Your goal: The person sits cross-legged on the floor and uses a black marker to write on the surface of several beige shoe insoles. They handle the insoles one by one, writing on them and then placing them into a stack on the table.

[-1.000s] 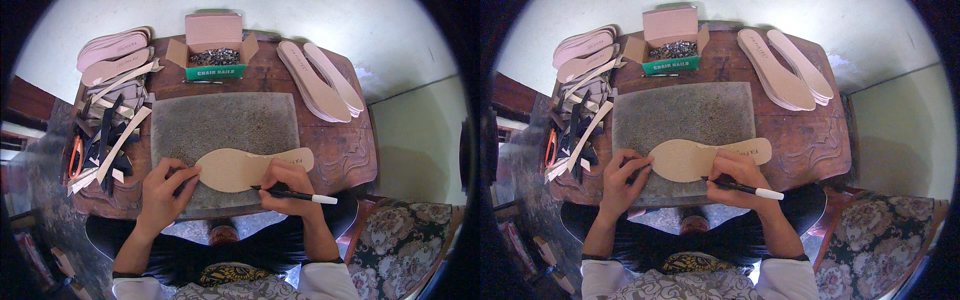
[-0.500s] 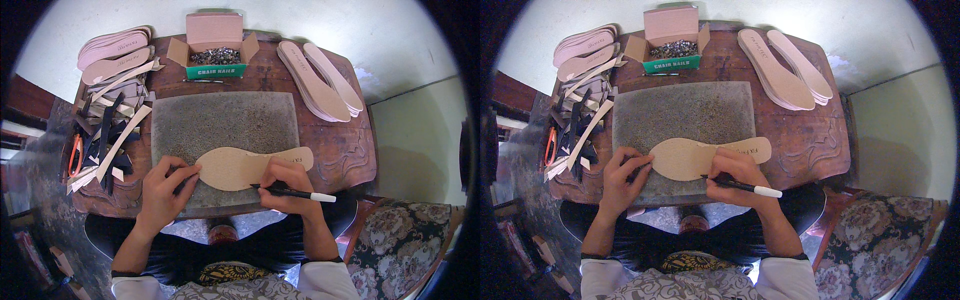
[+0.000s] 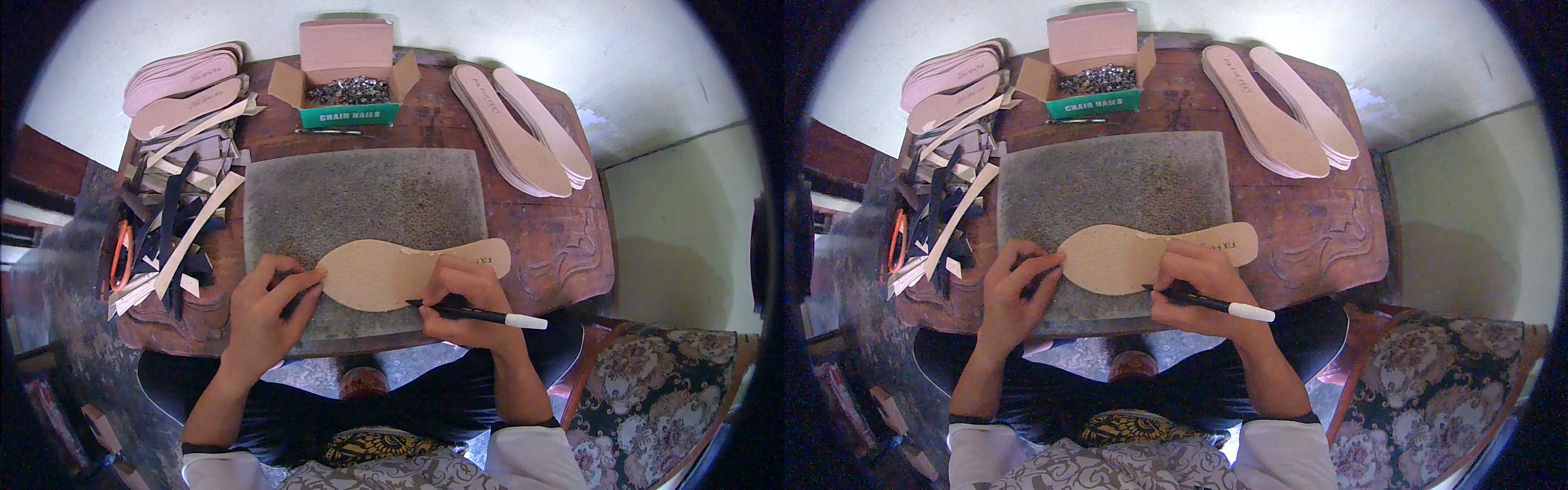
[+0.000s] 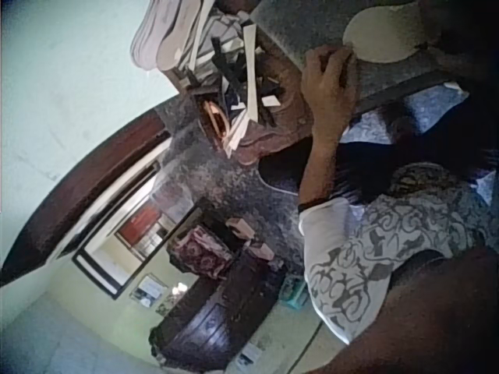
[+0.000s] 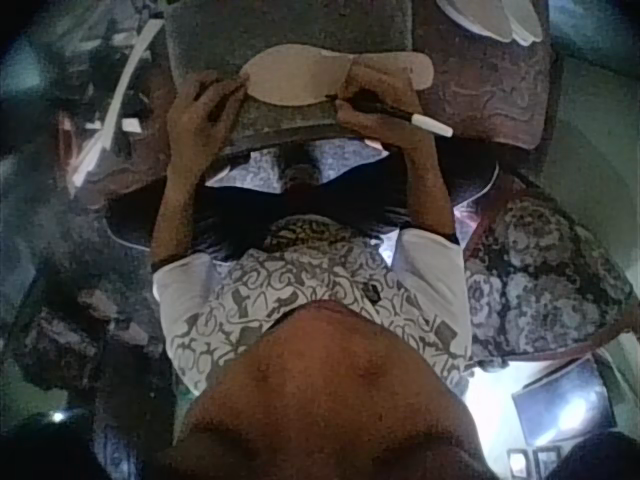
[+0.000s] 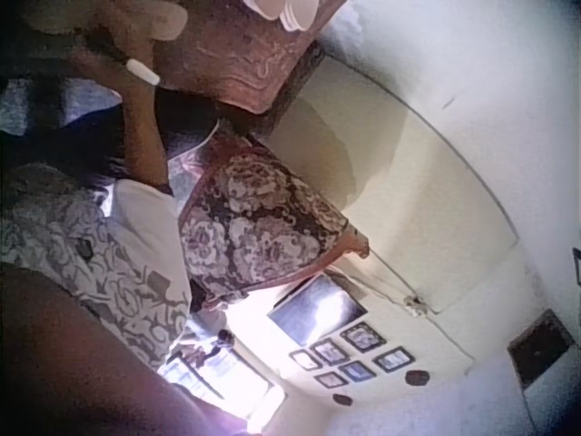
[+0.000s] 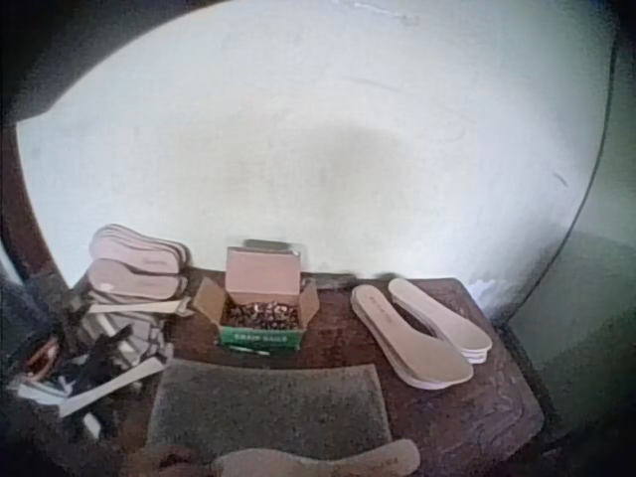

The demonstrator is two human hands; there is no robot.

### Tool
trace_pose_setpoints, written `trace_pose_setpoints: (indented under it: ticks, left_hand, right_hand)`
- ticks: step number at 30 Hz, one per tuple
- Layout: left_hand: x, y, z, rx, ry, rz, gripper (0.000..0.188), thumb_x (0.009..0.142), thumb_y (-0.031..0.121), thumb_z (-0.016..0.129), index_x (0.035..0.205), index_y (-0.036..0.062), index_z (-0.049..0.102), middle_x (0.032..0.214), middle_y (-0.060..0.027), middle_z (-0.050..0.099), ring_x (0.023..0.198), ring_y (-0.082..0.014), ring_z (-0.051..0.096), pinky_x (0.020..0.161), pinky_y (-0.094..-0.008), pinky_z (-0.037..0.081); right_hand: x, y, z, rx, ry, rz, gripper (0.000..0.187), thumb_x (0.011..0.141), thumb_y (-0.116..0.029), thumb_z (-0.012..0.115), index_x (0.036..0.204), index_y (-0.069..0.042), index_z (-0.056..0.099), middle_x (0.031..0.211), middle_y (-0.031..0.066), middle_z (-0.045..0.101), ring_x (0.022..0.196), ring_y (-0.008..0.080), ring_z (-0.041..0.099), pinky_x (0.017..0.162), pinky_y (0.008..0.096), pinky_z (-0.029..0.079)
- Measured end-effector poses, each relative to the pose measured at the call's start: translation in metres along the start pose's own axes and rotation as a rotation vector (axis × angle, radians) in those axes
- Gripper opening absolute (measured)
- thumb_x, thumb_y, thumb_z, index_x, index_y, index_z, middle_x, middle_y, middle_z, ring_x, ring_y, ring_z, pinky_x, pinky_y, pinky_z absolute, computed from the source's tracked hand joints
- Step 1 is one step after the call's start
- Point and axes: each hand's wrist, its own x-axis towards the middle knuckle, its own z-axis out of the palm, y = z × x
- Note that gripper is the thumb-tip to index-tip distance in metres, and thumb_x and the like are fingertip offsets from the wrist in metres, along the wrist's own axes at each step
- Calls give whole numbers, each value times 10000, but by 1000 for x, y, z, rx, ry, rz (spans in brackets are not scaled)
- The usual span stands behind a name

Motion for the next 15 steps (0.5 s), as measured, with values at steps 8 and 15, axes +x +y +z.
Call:
trace_pose_setpoints:
  ticks: [8, 15]
  left_hand:
    - [0, 0, 0, -1, -1, 7, 254, 805, -8, 784, 1051, 49, 760, 946, -92, 629, 816, -210, 645, 637, -306, 510]
    - [0, -2, 2, -6, 13, 32, 261, 803, -6, 787, 1056, 50, 758, 948, -96, 625, 816, -217, 641, 631, -309, 501]
  right_hand:
    - [0, 0, 0, -16, 7, -6, 213, 672, -30, 753, 739, -40, 551, 741, 85, 567, 660, 250, 596, 584, 356, 454]
    - [2, -1, -1, -27, 7, -13, 200, 634, 7, 748, 714, -34, 569, 716, 86, 606, 653, 236, 621, 590, 332, 469]
